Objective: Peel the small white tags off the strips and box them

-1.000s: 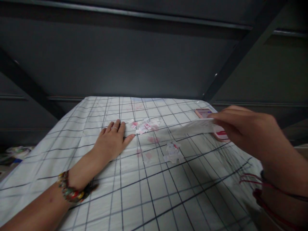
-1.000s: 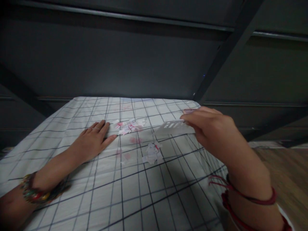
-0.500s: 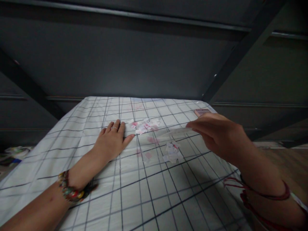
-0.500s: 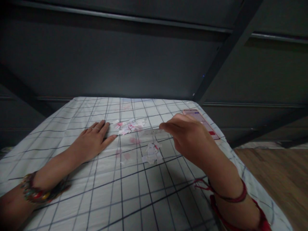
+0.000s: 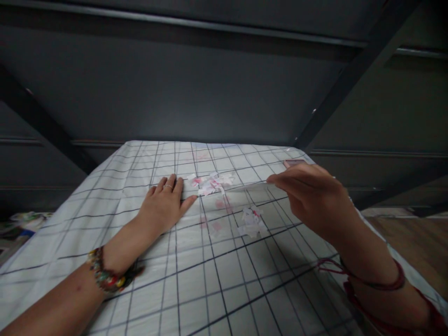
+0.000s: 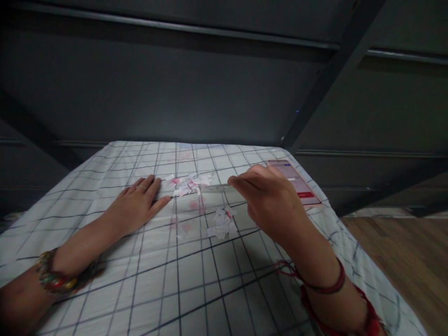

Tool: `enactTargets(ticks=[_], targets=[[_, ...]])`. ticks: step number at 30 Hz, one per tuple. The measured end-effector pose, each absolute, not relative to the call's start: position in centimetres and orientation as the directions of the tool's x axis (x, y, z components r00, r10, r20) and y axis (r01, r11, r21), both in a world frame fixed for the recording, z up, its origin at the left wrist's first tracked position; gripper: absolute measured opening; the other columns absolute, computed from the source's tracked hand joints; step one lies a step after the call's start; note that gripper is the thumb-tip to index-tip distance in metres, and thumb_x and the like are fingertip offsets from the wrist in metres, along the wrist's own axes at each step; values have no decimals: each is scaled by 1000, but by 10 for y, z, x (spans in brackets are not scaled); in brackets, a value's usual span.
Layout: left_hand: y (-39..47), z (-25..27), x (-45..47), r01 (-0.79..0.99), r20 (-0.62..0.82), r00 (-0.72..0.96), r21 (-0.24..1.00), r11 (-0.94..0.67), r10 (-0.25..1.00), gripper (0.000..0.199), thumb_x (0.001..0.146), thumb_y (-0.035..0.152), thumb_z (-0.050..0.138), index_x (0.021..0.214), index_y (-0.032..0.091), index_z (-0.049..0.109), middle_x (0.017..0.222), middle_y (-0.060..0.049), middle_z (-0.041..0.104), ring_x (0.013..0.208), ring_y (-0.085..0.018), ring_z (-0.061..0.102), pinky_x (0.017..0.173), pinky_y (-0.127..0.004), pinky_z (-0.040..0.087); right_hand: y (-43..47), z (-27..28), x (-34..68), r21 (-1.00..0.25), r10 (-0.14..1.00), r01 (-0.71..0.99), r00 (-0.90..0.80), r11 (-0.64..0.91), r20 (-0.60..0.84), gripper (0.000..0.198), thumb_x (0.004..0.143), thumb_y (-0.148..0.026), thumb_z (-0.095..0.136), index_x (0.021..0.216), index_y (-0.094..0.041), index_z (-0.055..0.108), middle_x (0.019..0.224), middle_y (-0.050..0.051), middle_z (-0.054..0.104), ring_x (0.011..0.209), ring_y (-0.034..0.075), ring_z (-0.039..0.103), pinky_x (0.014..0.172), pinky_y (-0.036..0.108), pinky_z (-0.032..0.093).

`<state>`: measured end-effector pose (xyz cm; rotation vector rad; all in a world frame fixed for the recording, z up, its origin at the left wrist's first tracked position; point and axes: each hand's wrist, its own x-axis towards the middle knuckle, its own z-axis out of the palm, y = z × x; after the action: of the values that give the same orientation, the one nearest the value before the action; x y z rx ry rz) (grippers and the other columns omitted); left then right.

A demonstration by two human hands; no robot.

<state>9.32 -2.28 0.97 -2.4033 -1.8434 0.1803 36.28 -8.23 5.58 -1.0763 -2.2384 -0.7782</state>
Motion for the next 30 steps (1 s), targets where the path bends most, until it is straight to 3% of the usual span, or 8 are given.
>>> enactTargets(ticks=[6,11,16,22,30], targets=[[-22,8,91,949,-9,275,-158,-273,961,67,97,51,33,144,3,38,151,-22,37,138,-38,35,107,-48,35,-82,55,357,281,495,792,-571,542,655,34,78,7,40,79,-14,66,65,3,62,61,16,53,54,31,40],[-22,7,90,950,6,279,-147,-276,960,67,97,52,34,142,3,40,150,-22,38,137,-38,36,106,-49,37,-85,55,357,253,499,801,-550,543,670,34,79,6,42,86,-15,67,69,4,63,65,17,53,56,31,40],[-23,8,92,953,-8,269,-143,-267,963,67,97,50,36,144,3,38,150,-22,37,138,-37,34,108,-48,35,-83,56,361,309,527,792,-589,526,613,35,78,6,40,80,-17,66,66,2,61,61,16,53,54,30,39],[-22,8,91,955,5,271,-122,-269,963,66,97,49,39,143,3,39,149,-23,38,137,-39,35,107,-50,36,-82,61,367,326,532,809,-572,488,624,33,78,5,41,86,-15,67,70,4,64,64,17,56,57,30,42],[-22,8,93,815,161,579,-128,-565,799,46,97,34,42,137,13,51,150,-16,40,141,-37,28,111,-50,32,-84,61,369,317,588,815,-573,486,571,35,76,4,40,83,-19,66,68,2,63,62,16,54,56,29,40]])
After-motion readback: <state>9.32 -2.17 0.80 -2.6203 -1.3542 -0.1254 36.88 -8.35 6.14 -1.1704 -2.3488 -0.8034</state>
